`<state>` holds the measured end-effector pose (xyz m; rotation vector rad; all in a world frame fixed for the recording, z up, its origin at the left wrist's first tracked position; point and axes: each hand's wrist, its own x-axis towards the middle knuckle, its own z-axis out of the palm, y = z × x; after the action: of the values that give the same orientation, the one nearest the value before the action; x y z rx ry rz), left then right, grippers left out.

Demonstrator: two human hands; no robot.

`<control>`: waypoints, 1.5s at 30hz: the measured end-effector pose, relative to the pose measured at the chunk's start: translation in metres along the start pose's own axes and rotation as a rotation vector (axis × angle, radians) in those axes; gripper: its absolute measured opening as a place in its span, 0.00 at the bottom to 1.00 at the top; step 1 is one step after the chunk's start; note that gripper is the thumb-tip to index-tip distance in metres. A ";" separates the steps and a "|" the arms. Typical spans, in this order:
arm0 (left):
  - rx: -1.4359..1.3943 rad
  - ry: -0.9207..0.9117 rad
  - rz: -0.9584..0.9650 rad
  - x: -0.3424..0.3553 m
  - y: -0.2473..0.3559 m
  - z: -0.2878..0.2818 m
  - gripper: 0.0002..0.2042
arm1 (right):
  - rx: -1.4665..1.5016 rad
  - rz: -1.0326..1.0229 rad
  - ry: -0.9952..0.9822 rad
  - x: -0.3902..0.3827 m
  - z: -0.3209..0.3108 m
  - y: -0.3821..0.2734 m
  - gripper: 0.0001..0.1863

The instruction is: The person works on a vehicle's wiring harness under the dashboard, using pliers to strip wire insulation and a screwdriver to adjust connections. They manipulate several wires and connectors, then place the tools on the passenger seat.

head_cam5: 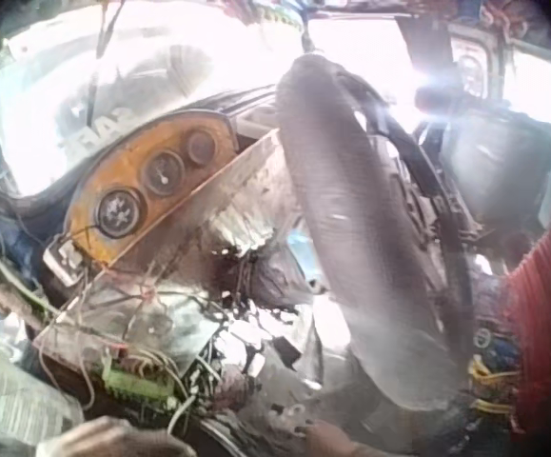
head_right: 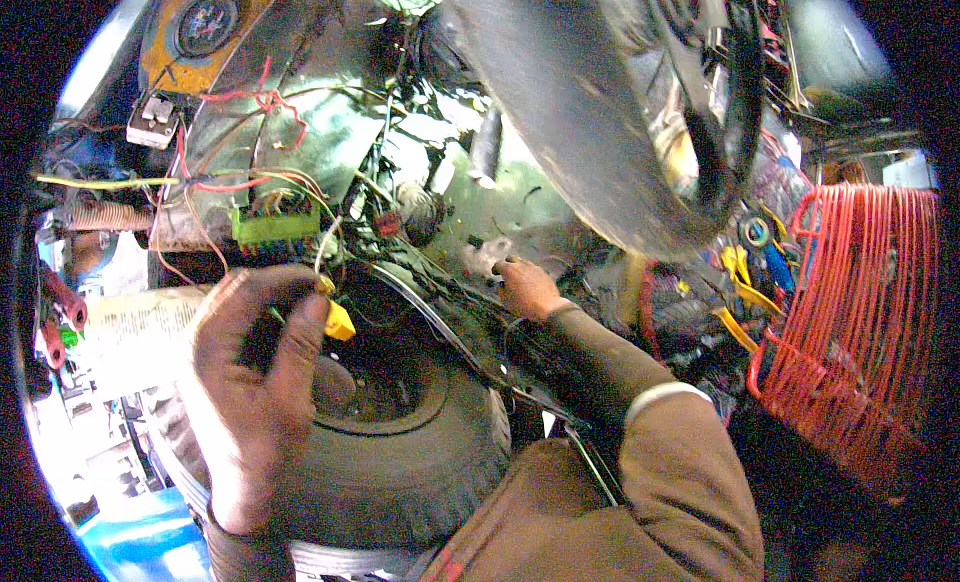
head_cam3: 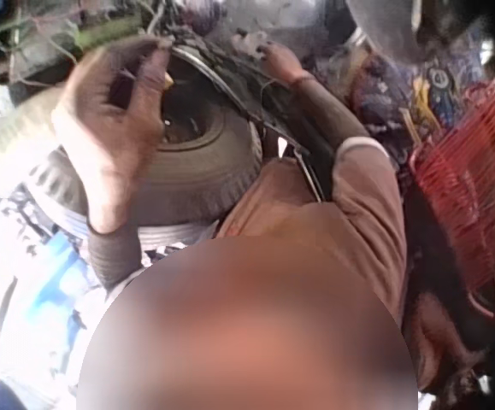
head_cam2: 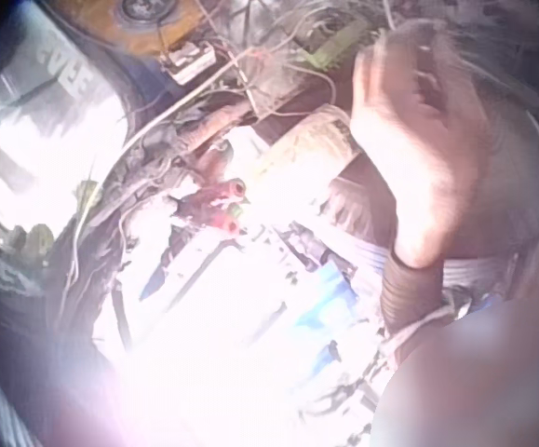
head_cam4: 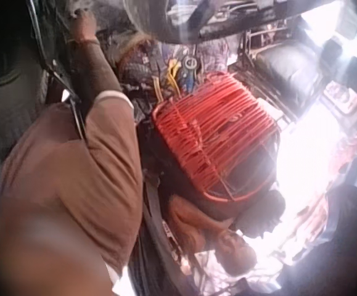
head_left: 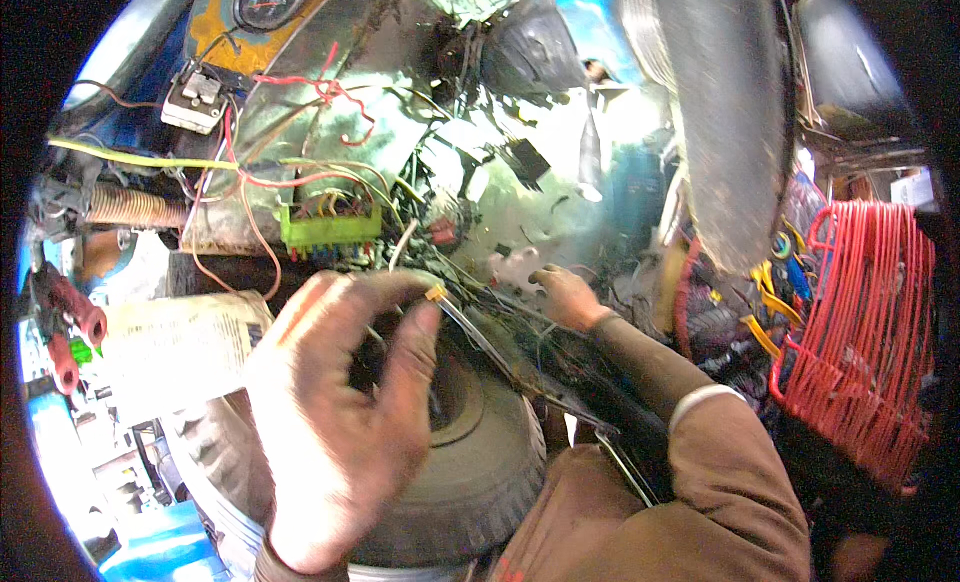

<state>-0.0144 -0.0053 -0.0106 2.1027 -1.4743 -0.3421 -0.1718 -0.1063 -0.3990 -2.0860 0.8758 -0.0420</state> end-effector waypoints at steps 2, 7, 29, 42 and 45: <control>0.096 -0.082 0.005 0.005 -0.003 -0.001 0.06 | 0.007 0.045 0.058 0.057 0.046 0.023 0.20; 0.307 -0.110 0.035 0.012 -0.006 -0.001 0.05 | 0.011 0.205 0.206 0.144 0.127 0.062 0.18; -0.214 -0.232 -0.049 -0.005 -0.006 0.010 0.09 | 0.426 -0.515 0.580 -0.108 -0.154 -0.226 0.26; -0.582 -0.164 -0.008 -0.004 -0.009 0.015 0.05 | 0.496 -0.502 0.649 -0.112 -0.168 -0.235 0.28; -0.657 -0.195 0.048 -0.001 -0.007 0.013 0.05 | 0.650 -0.544 0.479 -0.108 -0.178 -0.229 0.27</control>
<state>-0.0157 -0.0064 -0.0248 1.5344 -1.2782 -0.8971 -0.1811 -0.0761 -0.0913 -1.6379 0.4356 -1.0110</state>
